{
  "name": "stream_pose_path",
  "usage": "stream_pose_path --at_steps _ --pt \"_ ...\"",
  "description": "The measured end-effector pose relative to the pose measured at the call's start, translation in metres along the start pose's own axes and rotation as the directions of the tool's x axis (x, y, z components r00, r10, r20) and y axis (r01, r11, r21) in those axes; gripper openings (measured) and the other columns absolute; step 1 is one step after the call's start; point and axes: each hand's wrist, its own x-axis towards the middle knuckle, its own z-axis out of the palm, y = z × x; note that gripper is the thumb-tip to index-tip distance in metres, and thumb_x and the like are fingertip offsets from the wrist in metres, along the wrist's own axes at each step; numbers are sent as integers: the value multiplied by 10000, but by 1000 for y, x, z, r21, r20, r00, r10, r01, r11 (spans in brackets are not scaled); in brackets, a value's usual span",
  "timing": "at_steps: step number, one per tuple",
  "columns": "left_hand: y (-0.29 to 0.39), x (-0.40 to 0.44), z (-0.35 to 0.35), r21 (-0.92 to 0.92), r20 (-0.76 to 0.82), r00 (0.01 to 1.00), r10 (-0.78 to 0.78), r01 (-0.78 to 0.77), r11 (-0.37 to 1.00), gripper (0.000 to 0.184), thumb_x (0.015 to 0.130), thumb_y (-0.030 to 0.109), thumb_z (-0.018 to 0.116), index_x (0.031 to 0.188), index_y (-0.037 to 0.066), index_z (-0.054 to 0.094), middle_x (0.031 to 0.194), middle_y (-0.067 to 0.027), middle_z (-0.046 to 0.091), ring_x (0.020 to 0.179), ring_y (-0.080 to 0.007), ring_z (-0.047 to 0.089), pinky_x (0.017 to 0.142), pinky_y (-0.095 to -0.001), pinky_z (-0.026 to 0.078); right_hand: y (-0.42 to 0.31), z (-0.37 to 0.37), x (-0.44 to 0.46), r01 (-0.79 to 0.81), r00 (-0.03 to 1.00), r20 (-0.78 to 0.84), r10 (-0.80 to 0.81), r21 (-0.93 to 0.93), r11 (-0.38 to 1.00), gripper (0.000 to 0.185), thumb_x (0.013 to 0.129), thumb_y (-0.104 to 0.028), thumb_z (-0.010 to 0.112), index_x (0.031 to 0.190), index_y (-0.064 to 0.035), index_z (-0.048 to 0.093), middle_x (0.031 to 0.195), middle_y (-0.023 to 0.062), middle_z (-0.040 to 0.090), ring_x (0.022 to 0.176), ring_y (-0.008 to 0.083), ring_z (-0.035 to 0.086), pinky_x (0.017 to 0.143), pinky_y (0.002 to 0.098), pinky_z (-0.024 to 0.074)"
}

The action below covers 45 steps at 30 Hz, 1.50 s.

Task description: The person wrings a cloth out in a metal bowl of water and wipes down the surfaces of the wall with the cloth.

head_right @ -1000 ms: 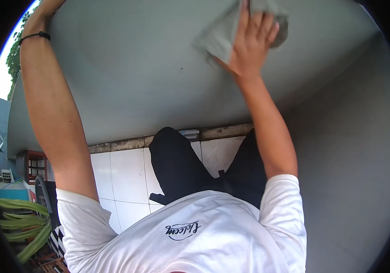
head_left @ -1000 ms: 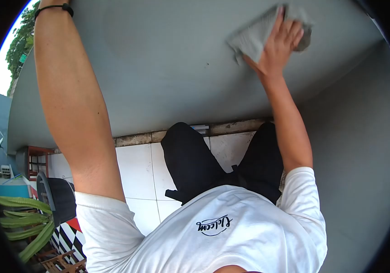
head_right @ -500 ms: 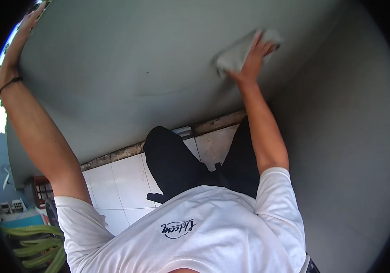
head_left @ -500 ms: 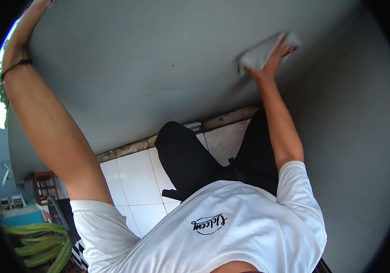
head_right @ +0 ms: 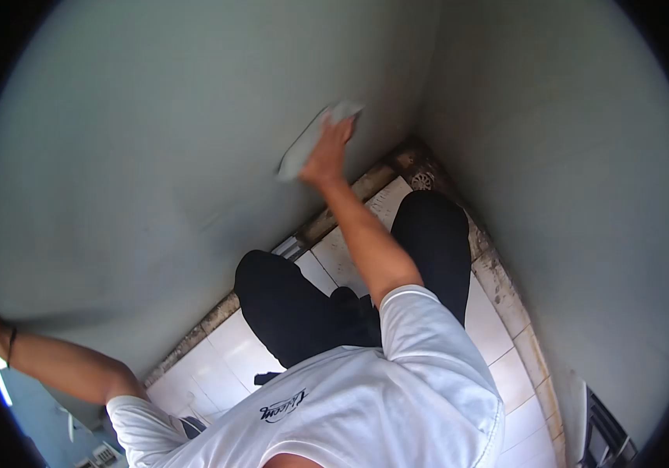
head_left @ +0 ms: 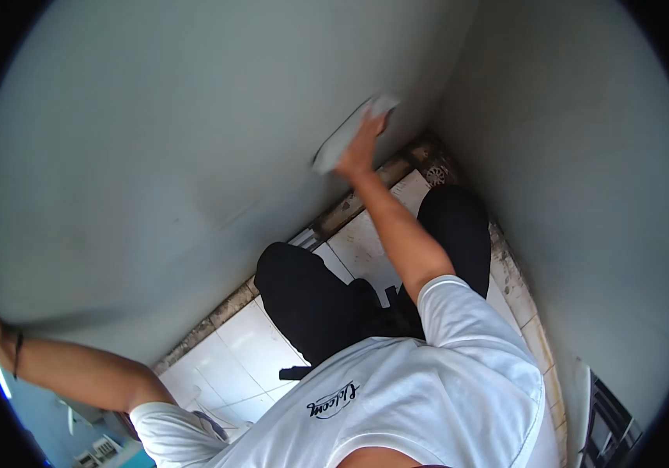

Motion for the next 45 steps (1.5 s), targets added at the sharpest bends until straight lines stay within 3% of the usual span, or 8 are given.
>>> stream_pose_path --at_steps 7,15,21,26,35,40,43,45 --pt "9 -5 16 69 -41 997 64 -61 996 703 982 548 423 1289 -82 470 1238 -218 527 1132 -307 528 982 -412 421 -46 -42 153 244 956 -182 -231 52 968 970 789 -364 604 1503 78 118 1506 359 191 1401 552 147 1099 658 123" --pt "26 -12 37 154 -71 991 114 -102 983 686 983 543 423 1277 -73 483 1229 -214 531 1131 -304 530 978 -408 427 28 -28 76 -383 924 -13 383 -42 923 880 921 -386 491 1470 140 46 1512 385 114 1411 544 103 1152 578 76" --pt "45 -12 61 194 -67 988 136 -121 973 673 984 539 422 1268 -67 493 1223 -211 534 1130 -301 532 975 -405 431 169 -17 51 -461 166 225 960 878 -126 575 989 -393 422 1401 9 417 1469 147 391 1323 275 394 1102 379 308" --pt "58 -9 69 223 -63 987 150 -133 966 663 985 536 421 1260 -62 501 1218 -208 537 1129 -299 534 973 -402 434 255 -4 15 -459 3 223 975 866 -197 667 932 -556 434 1382 -64 455 1385 67 487 1262 213 442 1065 330 337" --pt "55 -9 60 224 -96 985 142 -118 967 645 986 530 421 1247 -52 516 1209 -203 542 1127 -296 536 969 -398 441 114 -10 90 -789 364 -208 908 449 420 551 1015 -407 326 1351 15 438 1392 153 476 1292 295 418 1085 435 312" --pt "51 -14 48 225 -112 984 140 -112 968 635 987 526 420 1239 -47 524 1204 -200 544 1126 -294 538 967 -395 444 155 -50 103 -432 -47 302 952 853 -292 476 1029 -312 357 1309 46 501 1317 193 554 1250 342 488 1127 454 273" --pt "47 -15 42 203 -130 981 147 -119 972 629 987 524 420 1235 -44 529 1201 -199 546 1126 -293 539 966 -393 446 171 -18 83 -505 25 37 999 863 -19 414 1006 -261 407 1265 34 540 1238 188 609 1216 338 528 1150 478 237" --pt "43 -17 35 197 -135 980 147 -118 973 625 988 523 420 1231 -42 532 1199 -198 547 1126 -292 539 965 -392 447 110 -18 100 -824 481 -111 870 283 492 425 972 -191 404 1282 87 487 1305 247 515 1288 385 418 1166 514 175"
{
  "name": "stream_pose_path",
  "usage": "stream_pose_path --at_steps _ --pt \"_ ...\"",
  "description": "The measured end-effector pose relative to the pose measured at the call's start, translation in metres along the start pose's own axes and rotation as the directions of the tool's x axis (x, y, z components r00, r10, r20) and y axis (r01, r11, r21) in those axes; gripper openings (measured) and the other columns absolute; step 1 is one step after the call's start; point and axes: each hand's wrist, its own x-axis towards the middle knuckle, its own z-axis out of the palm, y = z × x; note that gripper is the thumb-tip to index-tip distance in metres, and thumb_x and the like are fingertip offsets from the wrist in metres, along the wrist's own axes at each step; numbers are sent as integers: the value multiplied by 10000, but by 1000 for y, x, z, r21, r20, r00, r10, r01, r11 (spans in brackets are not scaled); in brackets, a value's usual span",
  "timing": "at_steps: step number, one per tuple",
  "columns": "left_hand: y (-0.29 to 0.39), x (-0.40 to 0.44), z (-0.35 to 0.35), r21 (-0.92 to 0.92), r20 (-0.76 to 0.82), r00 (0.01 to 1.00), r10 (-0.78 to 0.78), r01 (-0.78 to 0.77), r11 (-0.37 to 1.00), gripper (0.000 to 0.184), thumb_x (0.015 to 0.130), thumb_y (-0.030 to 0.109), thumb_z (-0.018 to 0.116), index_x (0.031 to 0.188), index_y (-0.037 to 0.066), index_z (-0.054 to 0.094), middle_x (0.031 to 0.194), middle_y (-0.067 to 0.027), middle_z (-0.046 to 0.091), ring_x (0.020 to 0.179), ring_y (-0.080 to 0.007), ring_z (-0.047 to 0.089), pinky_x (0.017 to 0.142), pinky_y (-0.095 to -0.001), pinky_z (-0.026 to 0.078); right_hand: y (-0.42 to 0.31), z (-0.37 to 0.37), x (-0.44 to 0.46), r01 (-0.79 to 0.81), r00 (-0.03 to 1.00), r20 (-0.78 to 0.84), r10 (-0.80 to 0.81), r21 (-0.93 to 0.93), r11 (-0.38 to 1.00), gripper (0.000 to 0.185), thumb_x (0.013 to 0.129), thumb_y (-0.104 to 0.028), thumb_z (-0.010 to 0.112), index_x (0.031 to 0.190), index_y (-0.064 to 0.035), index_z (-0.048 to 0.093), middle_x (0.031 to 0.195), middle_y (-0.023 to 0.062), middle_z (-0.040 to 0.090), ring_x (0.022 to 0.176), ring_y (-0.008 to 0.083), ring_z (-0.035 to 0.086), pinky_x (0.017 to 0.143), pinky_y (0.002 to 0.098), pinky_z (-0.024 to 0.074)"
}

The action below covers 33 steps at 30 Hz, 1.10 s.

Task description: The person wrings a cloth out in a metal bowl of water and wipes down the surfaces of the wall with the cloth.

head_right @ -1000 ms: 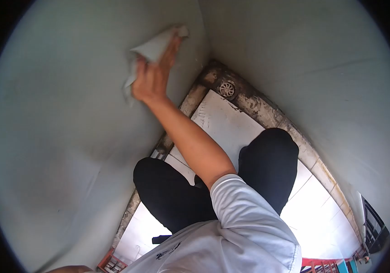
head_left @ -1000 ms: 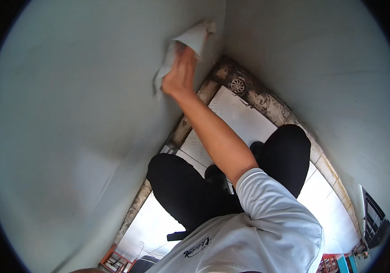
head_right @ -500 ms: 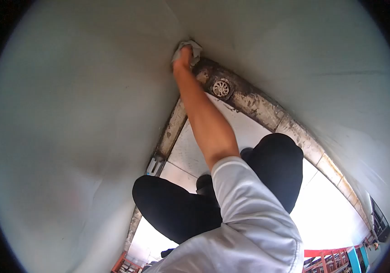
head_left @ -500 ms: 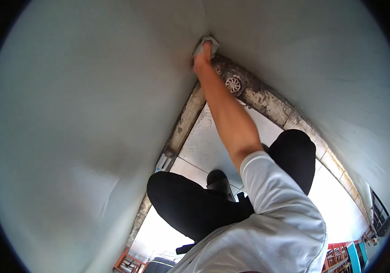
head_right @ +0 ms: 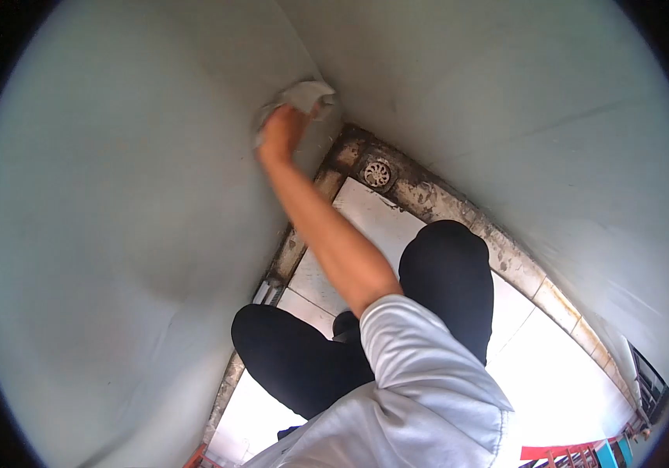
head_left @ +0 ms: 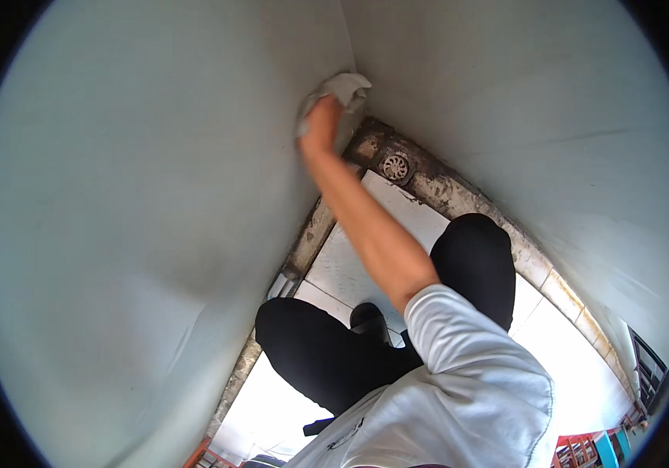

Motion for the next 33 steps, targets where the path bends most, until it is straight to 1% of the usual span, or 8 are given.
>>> stream_pose_path --at_steps 6,12,16,18,20,23,29,33 --pt "-16 0 -22 -34 -39 999 13 -14 999 614 989 519 419 1222 -36 542 1193 -194 550 1125 -289 541 962 -389 452 -202 6 -117 870 491 68 -869 23 493 651 797 -167 553 1331 145 350 1437 339 295 1395 513 176 1111 613 164" --pt "-34 4 -34 -68 -51 998 47 -50 996 603 989 515 418 1213 -29 551 1187 -191 553 1124 -287 543 960 -386 456 -294 8 -111 945 275 2 -961 183 271 773 833 -324 544 1390 110 230 1426 344 242 1369 496 184 1101 618 167" --pt "-40 6 -37 -64 -47 997 68 -71 995 596 990 512 418 1207 -25 558 1183 -189 556 1123 -285 544 958 -384 458 -165 -3 -55 912 408 46 -912 25 409 608 806 -140 558 1331 100 368 1386 304 366 1324 480 299 1113 566 221" --pt "-39 8 -38 -61 -46 995 93 -95 994 593 990 511 418 1204 -23 561 1181 -188 557 1123 -285 545 957 -383 460 -43 -9 -23 853 499 290 -817 -332 403 564 871 -132 501 1354 110 340 1439 319 321 1372 489 246 1150 562 179" --pt "-35 10 -38 -62 -33 993 111 -113 992 589 991 510 417 1201 -21 564 1179 -187 558 1122 -284 545 956 -381 461 24 -23 -12 291 913 368 -176 -288 912 498 938 -190 426 1349 91 406 1454 302 333 1386 446 261 1154 511 193" --pt "10 7 -42 -81 152 985 81 -69 994 582 982 483 455 1235 -35 536 1233 -182 551 1092 -260 558 972 -372 464 64 -26 14 -481 862 276 425 181 858 520 996 -290 362 1368 71 404 1454 252 360 1343 379 367 1102 438 296" --pt "-46 18 -33 -354 146 957 -253 289 890 511 986 408 500 1344 44 511 1331 -121 517 1197 -235 508 1052 -364 374 -17 10 -15 132 988 -110 -105 271 953 539 1005 -321 321 1372 69 386 1461 256 344 1370 392 305 1120 448 244" --pt "-52 18 -39 -405 159 969 -190 240 882 543 987 404 505 1410 68 445 1440 -96 412 1312 -209 403 1085 -370 322 -175 1 -68 778 627 46 -778 31 628 545 930 -250 449 1368 71 394 1478 320 267 1396 519 141 1134 571 128"
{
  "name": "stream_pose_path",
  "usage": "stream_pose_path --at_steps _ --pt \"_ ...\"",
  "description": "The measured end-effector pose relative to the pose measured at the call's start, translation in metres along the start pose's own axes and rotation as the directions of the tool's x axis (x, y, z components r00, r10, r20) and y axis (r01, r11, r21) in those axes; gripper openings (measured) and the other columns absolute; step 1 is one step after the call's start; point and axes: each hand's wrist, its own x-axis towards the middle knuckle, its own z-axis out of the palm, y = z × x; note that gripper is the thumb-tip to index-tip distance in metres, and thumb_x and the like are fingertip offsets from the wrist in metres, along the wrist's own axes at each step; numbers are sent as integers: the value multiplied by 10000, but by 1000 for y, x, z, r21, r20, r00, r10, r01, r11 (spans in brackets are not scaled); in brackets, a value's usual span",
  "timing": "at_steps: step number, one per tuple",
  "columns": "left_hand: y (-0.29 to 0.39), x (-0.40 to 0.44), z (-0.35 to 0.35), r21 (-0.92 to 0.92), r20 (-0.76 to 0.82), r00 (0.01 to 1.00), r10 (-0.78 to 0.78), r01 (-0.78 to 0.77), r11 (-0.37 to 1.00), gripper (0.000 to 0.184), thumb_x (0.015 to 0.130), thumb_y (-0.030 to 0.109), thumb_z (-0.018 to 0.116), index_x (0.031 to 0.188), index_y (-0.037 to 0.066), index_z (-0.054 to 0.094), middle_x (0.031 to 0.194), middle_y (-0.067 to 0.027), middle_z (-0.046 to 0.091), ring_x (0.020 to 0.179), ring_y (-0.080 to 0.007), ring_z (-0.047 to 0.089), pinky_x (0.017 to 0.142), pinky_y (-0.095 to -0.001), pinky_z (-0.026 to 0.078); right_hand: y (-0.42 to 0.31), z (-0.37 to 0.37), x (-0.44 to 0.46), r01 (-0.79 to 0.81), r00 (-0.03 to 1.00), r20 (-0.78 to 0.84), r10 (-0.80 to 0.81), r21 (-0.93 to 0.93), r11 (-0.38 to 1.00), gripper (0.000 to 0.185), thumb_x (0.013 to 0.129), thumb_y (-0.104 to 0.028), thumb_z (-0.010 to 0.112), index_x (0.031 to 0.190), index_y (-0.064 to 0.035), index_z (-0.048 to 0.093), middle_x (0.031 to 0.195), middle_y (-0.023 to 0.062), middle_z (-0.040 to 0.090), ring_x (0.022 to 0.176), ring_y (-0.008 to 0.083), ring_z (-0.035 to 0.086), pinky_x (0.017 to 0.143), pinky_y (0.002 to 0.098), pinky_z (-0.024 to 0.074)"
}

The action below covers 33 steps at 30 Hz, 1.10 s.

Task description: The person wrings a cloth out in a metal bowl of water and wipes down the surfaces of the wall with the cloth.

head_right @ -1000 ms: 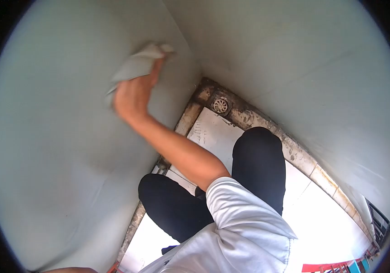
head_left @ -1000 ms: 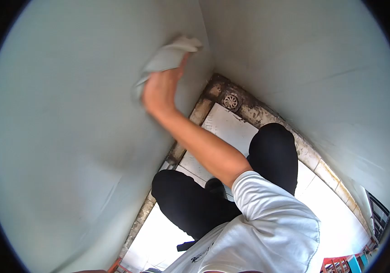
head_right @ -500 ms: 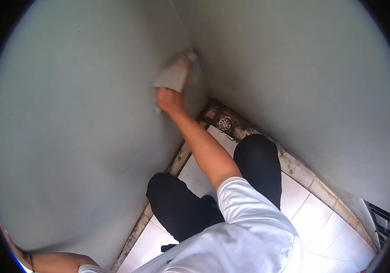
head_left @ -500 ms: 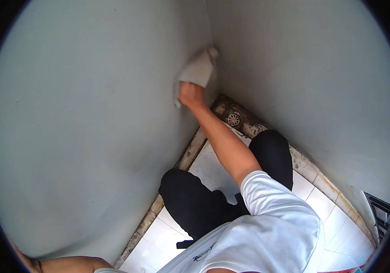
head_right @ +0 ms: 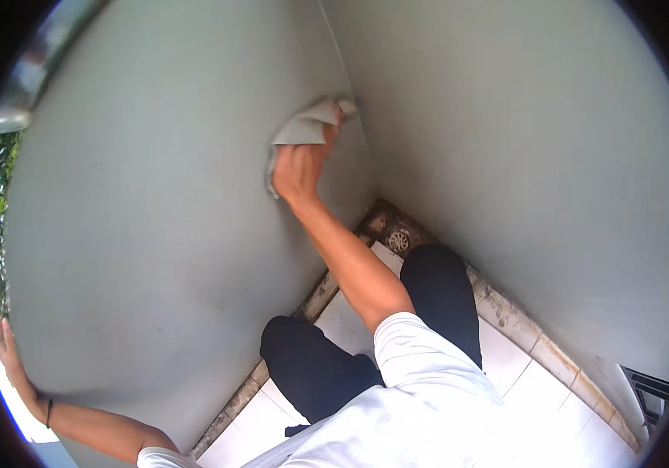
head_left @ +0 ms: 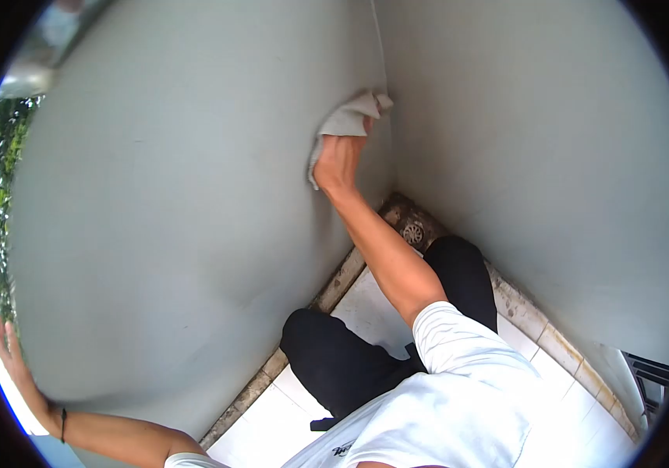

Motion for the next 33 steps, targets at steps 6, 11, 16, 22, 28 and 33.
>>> stream_pose_path --at_steps 6,11,16,22,28,33 --pt "-4 3 -2 308 -10 987 162 -151 939 530 976 407 525 1367 52 477 1390 -151 453 1329 -277 383 1120 -392 252 -186 15 99 477 878 -81 -473 51 877 642 856 -233 534 1372 114 373 1396 341 363 1340 551 223 1096 619 165" --pt "-9 4 1 323 -70 987 148 -118 939 508 964 413 542 1315 47 513 1348 -141 490 1304 -297 402 1107 -395 262 -152 5 92 521 848 -44 -528 255 815 753 780 -203 632 1401 97 330 1387 286 397 1312 476 340 1110 537 220" --pt "-13 7 0 329 -56 988 141 -116 937 504 957 413 553 1303 48 519 1320 -146 495 1293 -291 404 1099 -383 271 -8 -16 -35 85 985 112 -130 343 936 785 764 -228 638 1422 61 321 1420 245 378 1334 410 330 1132 505 212" --pt "-7 6 3 339 -21 990 137 -122 933 482 943 420 564 1275 73 522 1305 -146 508 1260 -320 417 1089 -396 288 44 -11 -89 156 960 265 -91 -236 959 767 792 -244 624 1430 45 312 1456 306 323 1372 524 222 1147 550 169" --pt "-3 2 7 329 -54 989 137 -112 938 514 921 464 583 1268 88 538 1288 -172 521 1245 -335 431 1075 -421 309 -197 14 28 481 859 113 -500 157 862 918 746 -285 670 1469 74 233 1497 334 245 1423 491 161 1157 563 97" --pt "-7 3 9 323 -74 985 156 -125 938 540 907 514 578 1248 97 544 1256 -177 531 1232 -347 433 1077 -432 290 -276 29 -15 679 666 285 -689 150 719 799 763 -429 606 1389 30 413 1440 258 378 1403 435 268 1169 516 128"
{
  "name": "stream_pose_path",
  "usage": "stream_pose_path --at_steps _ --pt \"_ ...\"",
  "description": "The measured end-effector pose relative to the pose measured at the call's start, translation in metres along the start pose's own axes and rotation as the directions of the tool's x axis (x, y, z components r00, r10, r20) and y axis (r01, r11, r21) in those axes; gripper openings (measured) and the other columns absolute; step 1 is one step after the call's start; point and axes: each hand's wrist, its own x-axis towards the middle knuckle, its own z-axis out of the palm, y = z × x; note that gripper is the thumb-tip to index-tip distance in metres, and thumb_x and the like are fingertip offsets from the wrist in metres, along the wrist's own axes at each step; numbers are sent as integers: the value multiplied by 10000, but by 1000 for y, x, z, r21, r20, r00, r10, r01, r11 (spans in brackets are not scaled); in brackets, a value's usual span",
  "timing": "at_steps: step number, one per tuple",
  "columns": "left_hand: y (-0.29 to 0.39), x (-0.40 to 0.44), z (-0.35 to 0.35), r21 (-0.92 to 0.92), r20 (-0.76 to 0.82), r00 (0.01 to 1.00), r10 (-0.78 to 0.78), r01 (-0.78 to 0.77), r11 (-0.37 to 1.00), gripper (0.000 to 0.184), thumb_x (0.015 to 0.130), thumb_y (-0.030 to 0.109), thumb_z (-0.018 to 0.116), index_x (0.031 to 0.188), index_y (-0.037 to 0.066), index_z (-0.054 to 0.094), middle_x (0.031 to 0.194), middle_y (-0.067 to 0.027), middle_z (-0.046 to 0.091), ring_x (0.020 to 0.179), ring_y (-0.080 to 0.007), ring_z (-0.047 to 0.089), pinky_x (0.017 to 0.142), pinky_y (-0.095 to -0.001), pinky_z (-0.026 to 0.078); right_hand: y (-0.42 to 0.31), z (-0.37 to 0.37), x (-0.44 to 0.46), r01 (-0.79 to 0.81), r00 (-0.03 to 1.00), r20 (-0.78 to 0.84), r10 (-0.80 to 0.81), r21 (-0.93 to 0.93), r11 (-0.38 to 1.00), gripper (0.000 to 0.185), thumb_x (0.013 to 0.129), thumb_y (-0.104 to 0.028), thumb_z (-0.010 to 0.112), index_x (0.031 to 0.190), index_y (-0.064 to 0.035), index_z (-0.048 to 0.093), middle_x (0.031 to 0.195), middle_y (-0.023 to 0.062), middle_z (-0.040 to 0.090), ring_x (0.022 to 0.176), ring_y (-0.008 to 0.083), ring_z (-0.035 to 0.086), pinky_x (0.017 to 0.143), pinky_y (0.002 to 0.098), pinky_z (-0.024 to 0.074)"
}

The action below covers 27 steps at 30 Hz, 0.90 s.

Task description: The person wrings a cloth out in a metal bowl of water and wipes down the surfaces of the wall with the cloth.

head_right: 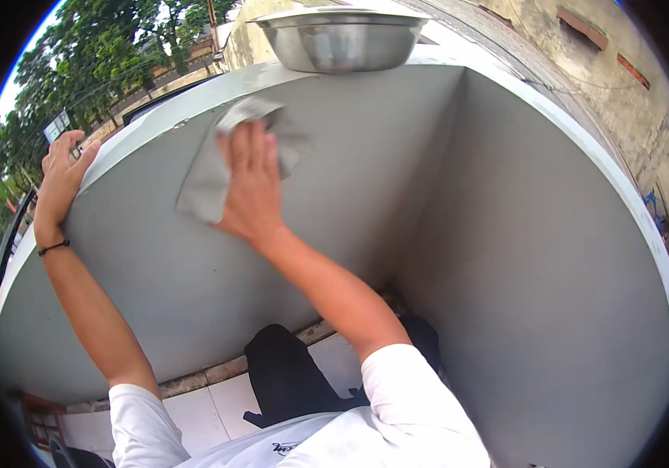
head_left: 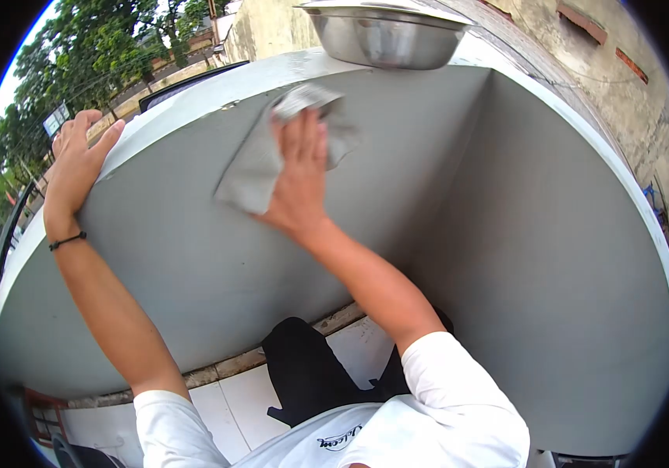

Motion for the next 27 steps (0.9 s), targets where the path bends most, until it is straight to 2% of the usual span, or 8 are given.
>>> stream_pose_path --at_steps 2,5,8,11,14,17,21,27 --pt "5 -3 -3 0 23 999 -27 27 1000 536 911 521 570 1240 99 544 1260 -170 525 1242 -348 423 1097 -435 258 -9 11 -10 195 979 107 -174 -239 951 753 766 -480 592 1336 -1 479 1408 227 421 1388 419 305 1170 503 141" --pt "10 -1 -6 -21 39 999 -24 24 999 537 913 524 565 1234 94 543 1264 -163 520 1246 -346 418 1106 -434 244 47 -9 -10 224 968 129 -217 -41 974 687 784 -470 574 1302 -25 507 1395 244 429 1384 400 322 1168 504 142" --pt "11 -1 -7 -34 50 998 -25 27 999 533 917 522 560 1230 91 541 1262 -157 522 1253 -347 415 1111 -433 238 126 -30 -19 -129 990 -71 120 -140 982 811 828 -468 566 1450 -4 332 1499 299 274 1438 423 194 1178 518 87" --pt "9 -2 -6 -37 72 997 -23 26 999 531 924 515 554 1238 87 539 1275 -156 520 1270 -348 406 1114 -436 242 193 -50 -35 -615 785 -133 605 -47 787 765 965 -409 452 1531 -13 123 1570 271 136 1468 403 103 1194 480 39" --pt "5 1 -7 -20 84 996 9 -8 1000 544 929 503 551 1271 81 530 1315 -163 506 1293 -352 391 1115 -432 253 210 -52 -39 -581 761 -211 613 197 789 677 1019 -391 360 1532 -23 116 1588 212 131 1470 352 137 1199 442 82" --pt "1 -1 -6 -29 98 995 -3 5 1000 570 940 473 548 1329 58 503 1374 -171 485 1313 -363 376 1117 -415 265 183 -98 -26 -238 515 -2 857 960 145 544 1008 -351 381 1434 -14 364 1492 173 367 1403 314 312 1181 419 224" --pt "-6 -5 4 12 -8 998 68 -68 998 548 956 417 543 1349 40 484 1379 -166 486 1318 -349 380 1120 -419 260 143 -160 -22 -38 597 363 716 904 -427 544 985 -404 419 1392 -46 452 1443 140 457 1360 309 390 1156 455 283" --pt "3 -7 -7 148 180 980 82 -109 983 538 978 363 516 1413 69 403 1426 -164 425 1370 -350 318 1131 -495 196 110 -236 34 -113 344 638 689 757 -644 576 955 -406 465 1386 -23 465 1459 154 448 1348 335 407 1152 501 280"
